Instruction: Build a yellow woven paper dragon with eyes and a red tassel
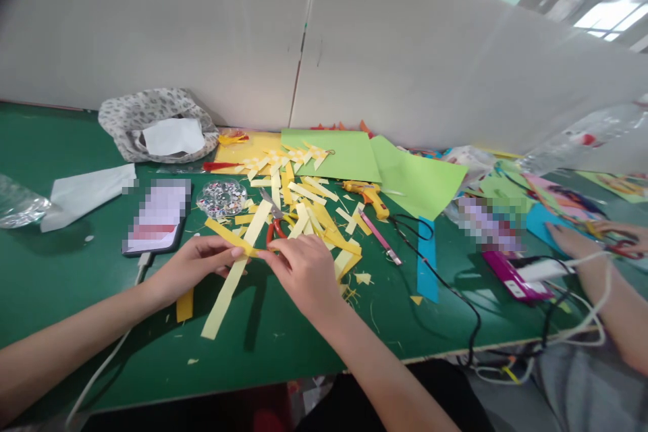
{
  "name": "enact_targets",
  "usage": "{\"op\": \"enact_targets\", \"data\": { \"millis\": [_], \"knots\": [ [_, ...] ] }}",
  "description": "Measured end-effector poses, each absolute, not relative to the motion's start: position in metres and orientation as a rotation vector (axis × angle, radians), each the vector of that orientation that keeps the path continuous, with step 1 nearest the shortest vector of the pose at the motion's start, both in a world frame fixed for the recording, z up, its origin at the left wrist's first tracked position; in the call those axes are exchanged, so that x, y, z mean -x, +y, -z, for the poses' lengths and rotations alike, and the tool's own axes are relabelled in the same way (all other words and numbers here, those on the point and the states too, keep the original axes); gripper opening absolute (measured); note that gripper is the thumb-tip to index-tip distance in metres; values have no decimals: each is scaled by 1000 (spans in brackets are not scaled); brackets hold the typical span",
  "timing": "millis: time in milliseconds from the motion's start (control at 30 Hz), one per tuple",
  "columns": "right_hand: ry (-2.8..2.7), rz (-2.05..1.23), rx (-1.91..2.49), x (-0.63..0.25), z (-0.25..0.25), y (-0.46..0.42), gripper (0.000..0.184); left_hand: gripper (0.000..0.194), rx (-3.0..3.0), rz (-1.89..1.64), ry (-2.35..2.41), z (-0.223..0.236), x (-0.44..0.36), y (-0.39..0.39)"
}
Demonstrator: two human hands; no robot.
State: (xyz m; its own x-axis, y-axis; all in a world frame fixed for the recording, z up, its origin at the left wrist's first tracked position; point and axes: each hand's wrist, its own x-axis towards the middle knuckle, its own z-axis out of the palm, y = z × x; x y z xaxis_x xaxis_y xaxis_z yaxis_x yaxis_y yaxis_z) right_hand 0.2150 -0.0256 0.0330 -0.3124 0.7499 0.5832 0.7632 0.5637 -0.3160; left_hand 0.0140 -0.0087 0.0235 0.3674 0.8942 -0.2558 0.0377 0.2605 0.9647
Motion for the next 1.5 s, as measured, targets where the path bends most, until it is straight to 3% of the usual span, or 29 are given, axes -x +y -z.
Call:
{"op": "enact_targets", "data": {
  "millis": [300, 633, 933, 1267, 1500],
  "knots": [
    [-1936, -352, 1160, -205, -38, -30, 5, 18, -1064, -767, 997, -24, -16, -11],
    [-1831, -441, 1234, -201, -37, -35, 3, 27, -1048, -769, 984, -25, -15, -11],
    [-1843, -329, 1155, -202, -35, -36, 6, 19, -1090, -753, 969, -28, -16, -11],
    [-1676, -836, 1159, -196, -27, -37, 8, 18, -1128, -727, 961, -28, -15, -12],
    [-1529, -963, 1202, -193, -32, -39, 20, 20, -1140, -811, 957, -27, -16, -11]
  ]
}}
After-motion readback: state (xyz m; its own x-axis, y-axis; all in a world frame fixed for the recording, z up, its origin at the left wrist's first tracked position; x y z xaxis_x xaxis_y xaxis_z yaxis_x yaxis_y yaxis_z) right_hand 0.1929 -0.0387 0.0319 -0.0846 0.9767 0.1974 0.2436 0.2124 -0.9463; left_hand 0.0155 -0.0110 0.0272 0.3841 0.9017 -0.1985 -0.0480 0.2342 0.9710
